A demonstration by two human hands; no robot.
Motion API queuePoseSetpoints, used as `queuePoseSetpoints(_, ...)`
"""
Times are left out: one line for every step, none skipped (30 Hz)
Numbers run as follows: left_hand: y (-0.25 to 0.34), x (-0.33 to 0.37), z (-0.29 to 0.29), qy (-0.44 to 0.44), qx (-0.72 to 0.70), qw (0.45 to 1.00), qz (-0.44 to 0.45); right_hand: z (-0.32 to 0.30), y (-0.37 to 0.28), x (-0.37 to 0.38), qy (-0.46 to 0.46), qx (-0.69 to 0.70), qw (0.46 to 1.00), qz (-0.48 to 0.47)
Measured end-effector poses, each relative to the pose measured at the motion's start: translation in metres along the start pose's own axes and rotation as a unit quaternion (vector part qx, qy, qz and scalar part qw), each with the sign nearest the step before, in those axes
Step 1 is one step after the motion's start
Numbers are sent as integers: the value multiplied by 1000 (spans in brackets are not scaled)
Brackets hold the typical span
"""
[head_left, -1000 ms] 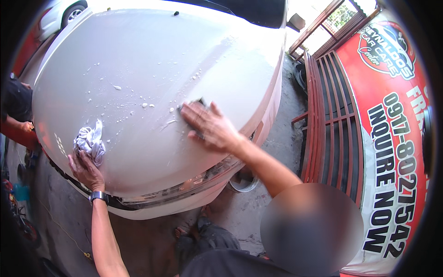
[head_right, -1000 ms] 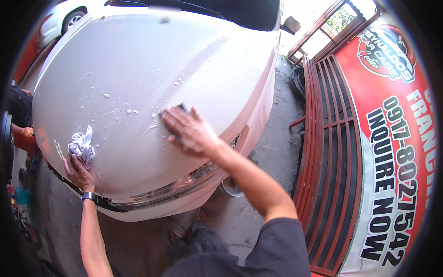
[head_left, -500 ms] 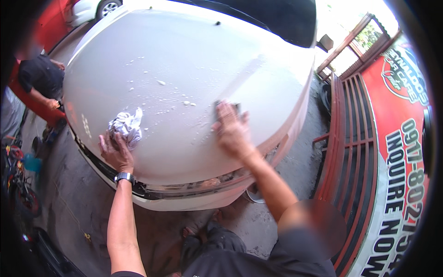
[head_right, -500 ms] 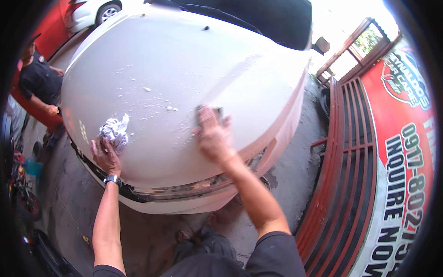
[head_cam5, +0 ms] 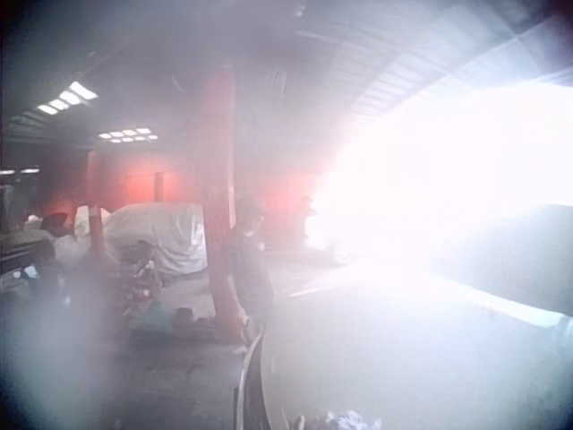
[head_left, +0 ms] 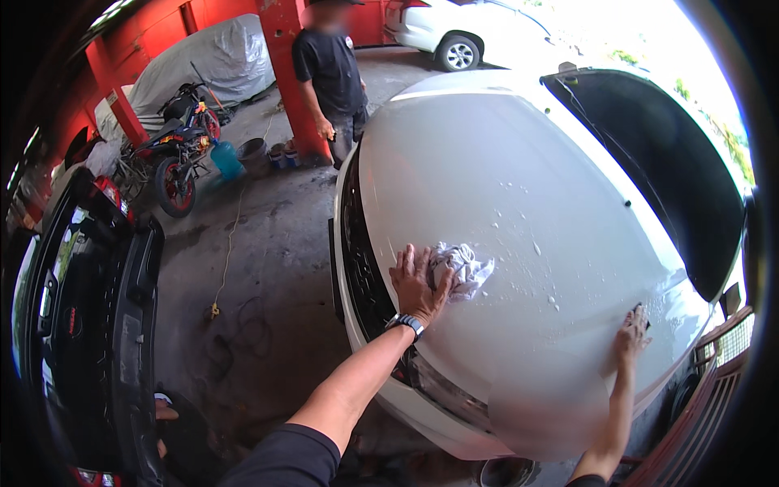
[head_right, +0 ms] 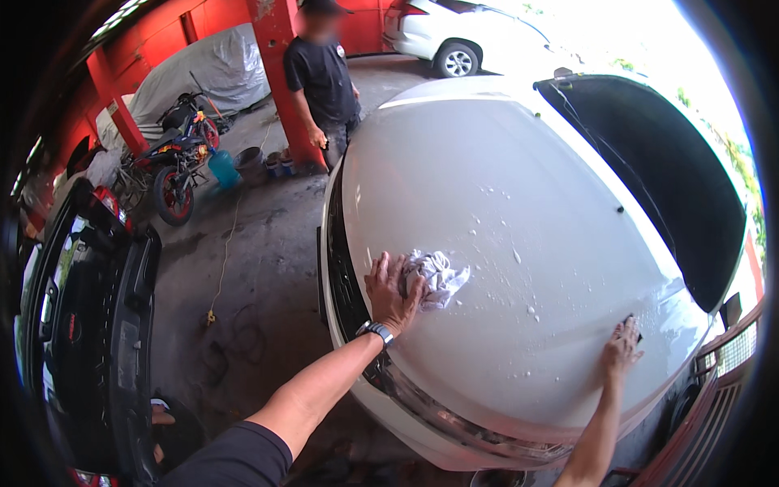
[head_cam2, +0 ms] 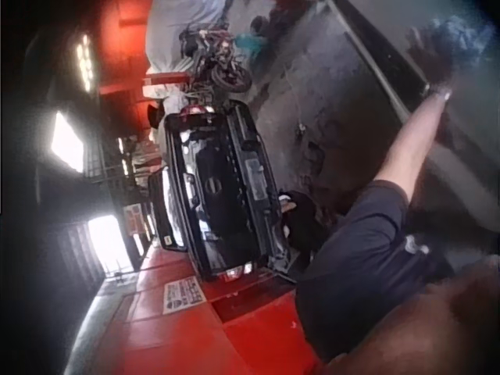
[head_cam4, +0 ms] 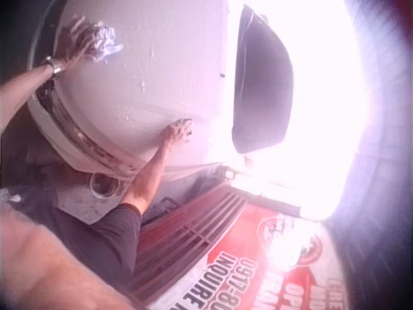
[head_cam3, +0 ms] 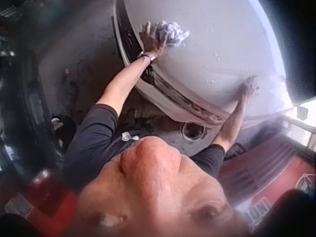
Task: The person scrubs the hood of a white car with a sponge and a white cloth, repeatedly dipping the sponge into a bucket of water. The person wipes the hood surface and the front grille area.
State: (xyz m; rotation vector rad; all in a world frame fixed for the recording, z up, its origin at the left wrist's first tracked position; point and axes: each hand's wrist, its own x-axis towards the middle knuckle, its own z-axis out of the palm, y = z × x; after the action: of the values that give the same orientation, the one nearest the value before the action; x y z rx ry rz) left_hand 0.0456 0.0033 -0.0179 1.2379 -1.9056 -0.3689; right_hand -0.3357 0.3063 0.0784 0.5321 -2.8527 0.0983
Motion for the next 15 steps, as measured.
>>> queuePoseSetpoints(7,1,1,-4,7,1000,1,-7,7,22,1,-10,1000,26)
queuePoseSetpoints(12,3,2,1,9,1000,3,-5,13,38,-6,-16,998,53)
queuePoseSetpoints(19,2,8,0,0,1000,4,5,25,49,24,-32,999,30)
queuePoseSetpoints(30,1,14,-6,-12,1000,9,34,43,54,52,-51,997,14)
queuePoseSetpoints(36,2,18,5,-14,1000,15,57,57,54,77,-73,994,-1)
queuePoseSetpoints(34,4,18,11,-14,1000,18,72,51,34,110,-60,990,-62)
queuePoseSetpoints(19,-1,13,12,0,1000,16,86,25,-12,128,-42,983,-128)
queuePoseSetpoints(-3,-3,4,17,2,1000,14,65,-15,-70,81,11,984,-161)
queuePoseSetpoints(-19,5,-2,32,0,999,18,43,-46,-97,44,70,979,-187)
queuePoseSetpoints(-15,8,2,29,-5,999,21,35,-36,-81,44,87,981,-168)
queuePoseSetpoints(-11,4,3,23,-6,1000,19,32,-18,-63,38,103,982,-152)
queuePoseSetpoints(-8,2,7,22,-11,999,22,29,-1,-41,33,123,982,-136)
queuePoseSetpoints(0,0,11,11,-15,1000,21,21,23,-3,23,105,990,-88)
queuePoseSetpoints(7,-1,14,3,-16,1000,21,17,44,29,14,90,995,-41)
queuePoseSetpoints(11,-1,15,-1,-12,1000,21,19,51,44,36,69,996,-37)
